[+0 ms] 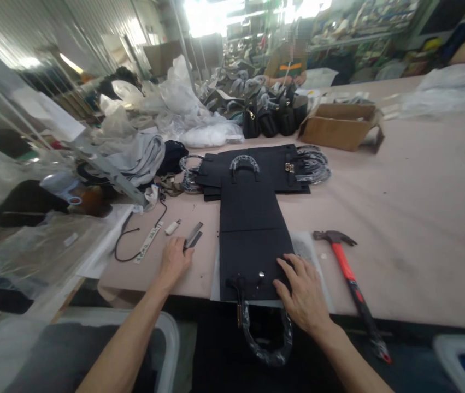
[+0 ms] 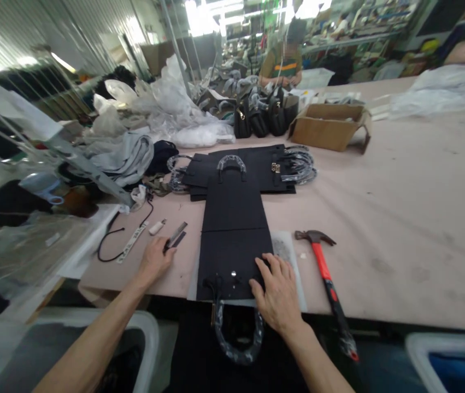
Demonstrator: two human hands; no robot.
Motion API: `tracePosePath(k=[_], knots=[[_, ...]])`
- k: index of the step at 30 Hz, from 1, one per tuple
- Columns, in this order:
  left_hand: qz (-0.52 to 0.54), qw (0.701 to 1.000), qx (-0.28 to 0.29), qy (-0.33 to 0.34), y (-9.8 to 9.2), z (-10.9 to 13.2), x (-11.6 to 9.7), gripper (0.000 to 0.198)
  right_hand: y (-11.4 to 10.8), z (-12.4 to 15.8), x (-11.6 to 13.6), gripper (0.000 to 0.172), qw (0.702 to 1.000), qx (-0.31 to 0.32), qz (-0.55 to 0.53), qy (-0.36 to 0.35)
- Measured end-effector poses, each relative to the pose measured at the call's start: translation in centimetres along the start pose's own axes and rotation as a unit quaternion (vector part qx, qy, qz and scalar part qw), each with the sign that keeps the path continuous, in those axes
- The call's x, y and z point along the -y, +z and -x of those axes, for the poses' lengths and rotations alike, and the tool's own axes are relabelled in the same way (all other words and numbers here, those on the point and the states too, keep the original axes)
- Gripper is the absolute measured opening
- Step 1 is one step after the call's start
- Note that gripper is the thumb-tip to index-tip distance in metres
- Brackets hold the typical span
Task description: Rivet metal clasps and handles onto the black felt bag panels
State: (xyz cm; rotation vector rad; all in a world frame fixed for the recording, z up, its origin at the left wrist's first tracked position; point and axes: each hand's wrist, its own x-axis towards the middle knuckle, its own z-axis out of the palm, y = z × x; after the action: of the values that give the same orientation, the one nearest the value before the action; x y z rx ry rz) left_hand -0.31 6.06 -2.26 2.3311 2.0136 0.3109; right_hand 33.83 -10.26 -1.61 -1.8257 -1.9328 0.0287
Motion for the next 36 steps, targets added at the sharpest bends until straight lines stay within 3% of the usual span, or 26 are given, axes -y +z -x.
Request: tracePosePath(k=[3, 6, 9, 11, 13, 16, 18, 20, 22, 26, 29, 31, 34, 36], knots=[[-0.007, 1.000, -0.018, 0.005, -0.6, -0.7, -0.7, 0.026, -0.2, 0.1, 0.3, 0.041, 1.000, 0.006, -0.005, 0.009], [0.067, 0.994, -0.058, 0.060, -1.7, 1.5, -4.6, 0.026, -0.5, 0.1, 0.5, 0.041, 1.000, 0.015, -0.010, 0.014], [0.276, 0.941, 0.013, 0.194, -2.3, 5.7, -10.3, 0.026, -0.6, 0.1, 0.6, 0.042, 1.000, 0.022, -0.011, 0.016], [0.369, 0.898, 0.054, 0.234, -2.1, 8.2, -13.8, 0.028, -0.6, 0.1, 0.6, 0.042, 1.000, 0.018, -0.010, 0.014], [0.408, 0.883, 0.053, 0.226, -1.4, 9.4, -16.2, 0.026, -0.5, 0.2, 0.5, 0.042, 1.000, 0.010, -0.010, 0.009], [0.431, 0.882, 0.046, 0.185, 0.0, 8.9, -17.9, 0.018, -0.2, 0.3, 0.2, 0.041, 1.000, 0.001, -0.005, 0.003], [0.471, 0.873, 0.071, 0.109, 0.4, 7.8, -18.1, 0.017, 0.0, 0.3, 0.0, 0.041, 1.000, -0.002, 0.002, 0.001], [0.534, 0.841, 0.093, -0.009, 0.3, 6.8, -18.0, 0.023, 0.2, 0.3, -0.2, 0.042, 1.000, -0.007, 0.009, -0.003], [0.562, 0.820, 0.089, -0.057, -0.2, 6.1, -17.4, 0.027, 0.4, 0.3, -0.4, 0.042, 1.000, -0.014, 0.015, -0.006], [0.472, 0.881, 0.029, -0.010, -1.8, 4.5, -14.0, 0.021, 0.6, 0.3, -0.5, 0.041, 1.000, -0.023, 0.018, -0.005], [0.304, 0.950, -0.020, -0.069, -2.1, 2.7, -10.2, 0.023, 0.8, 0.4, -0.6, 0.042, 1.000, -0.028, 0.013, -0.005], [0.177, 0.982, -0.019, -0.067, -1.8, 1.7, -8.5, 0.020, 0.9, 0.5, -0.7, 0.042, 0.999, -0.033, 0.010, -0.002], [0.103, 0.994, -0.016, -0.015, -1.1, 0.5, -8.6, 0.023, 1.0, 0.6, -1.0, 0.043, 0.999, -0.046, 0.005, -0.003], [0.159, 0.987, -0.004, -0.024, -1.1, -0.7, -10.4, 0.025, 1.0, 0.7, -1.1, 0.046, 0.998, -0.055, 0.004, -0.013]])
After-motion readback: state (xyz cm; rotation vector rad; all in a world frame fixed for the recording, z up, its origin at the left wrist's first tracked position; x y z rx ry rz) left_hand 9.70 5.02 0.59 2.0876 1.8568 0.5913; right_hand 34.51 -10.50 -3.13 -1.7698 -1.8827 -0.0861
